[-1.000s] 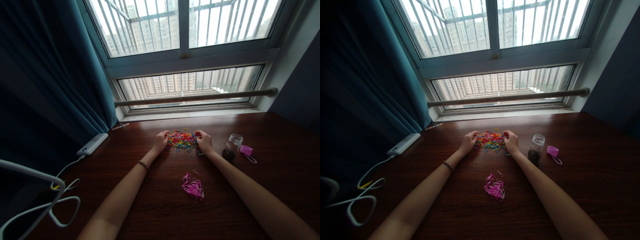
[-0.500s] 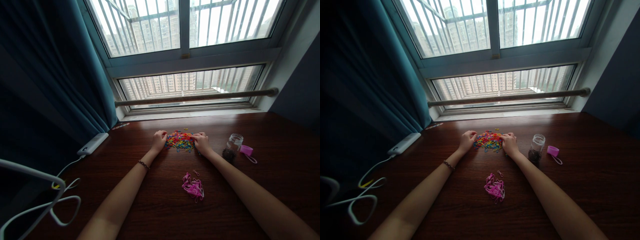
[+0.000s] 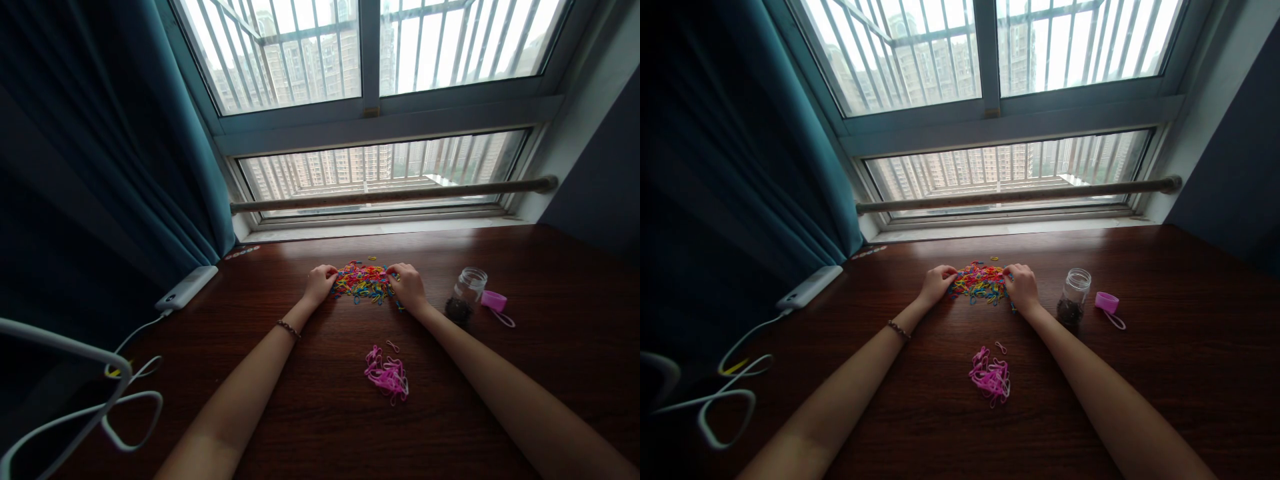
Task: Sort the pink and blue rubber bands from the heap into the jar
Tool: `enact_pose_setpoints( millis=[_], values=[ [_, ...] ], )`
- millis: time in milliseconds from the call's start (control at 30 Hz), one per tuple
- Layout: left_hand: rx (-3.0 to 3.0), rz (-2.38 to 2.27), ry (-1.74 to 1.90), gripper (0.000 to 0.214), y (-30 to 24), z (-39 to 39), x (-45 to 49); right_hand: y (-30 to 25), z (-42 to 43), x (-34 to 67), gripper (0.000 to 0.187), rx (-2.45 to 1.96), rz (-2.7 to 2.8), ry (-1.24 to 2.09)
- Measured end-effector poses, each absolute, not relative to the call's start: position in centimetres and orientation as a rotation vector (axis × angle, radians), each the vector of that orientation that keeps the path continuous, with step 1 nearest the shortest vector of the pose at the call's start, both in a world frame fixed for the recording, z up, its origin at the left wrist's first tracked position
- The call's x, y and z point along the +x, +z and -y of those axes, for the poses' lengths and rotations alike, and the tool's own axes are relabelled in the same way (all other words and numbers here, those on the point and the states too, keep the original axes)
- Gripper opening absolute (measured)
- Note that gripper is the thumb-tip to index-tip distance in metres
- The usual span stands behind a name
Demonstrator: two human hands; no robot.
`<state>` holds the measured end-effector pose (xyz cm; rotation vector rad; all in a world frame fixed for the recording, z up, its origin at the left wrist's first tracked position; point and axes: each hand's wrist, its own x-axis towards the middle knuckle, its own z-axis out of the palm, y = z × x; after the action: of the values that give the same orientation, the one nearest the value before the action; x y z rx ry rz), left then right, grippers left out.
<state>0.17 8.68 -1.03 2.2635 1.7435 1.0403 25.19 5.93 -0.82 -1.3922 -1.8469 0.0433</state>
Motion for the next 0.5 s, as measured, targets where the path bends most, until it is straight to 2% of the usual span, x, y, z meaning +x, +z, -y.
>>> enact_pose_setpoints(
  millis=[500],
  values=[
    [2.226, -1.814, 1.213, 0.009, 0.2, -7.9, 0.7, -0.5, -5.5, 24.9, 0.014, -1.323, 1.853, 0.052]
  ],
)
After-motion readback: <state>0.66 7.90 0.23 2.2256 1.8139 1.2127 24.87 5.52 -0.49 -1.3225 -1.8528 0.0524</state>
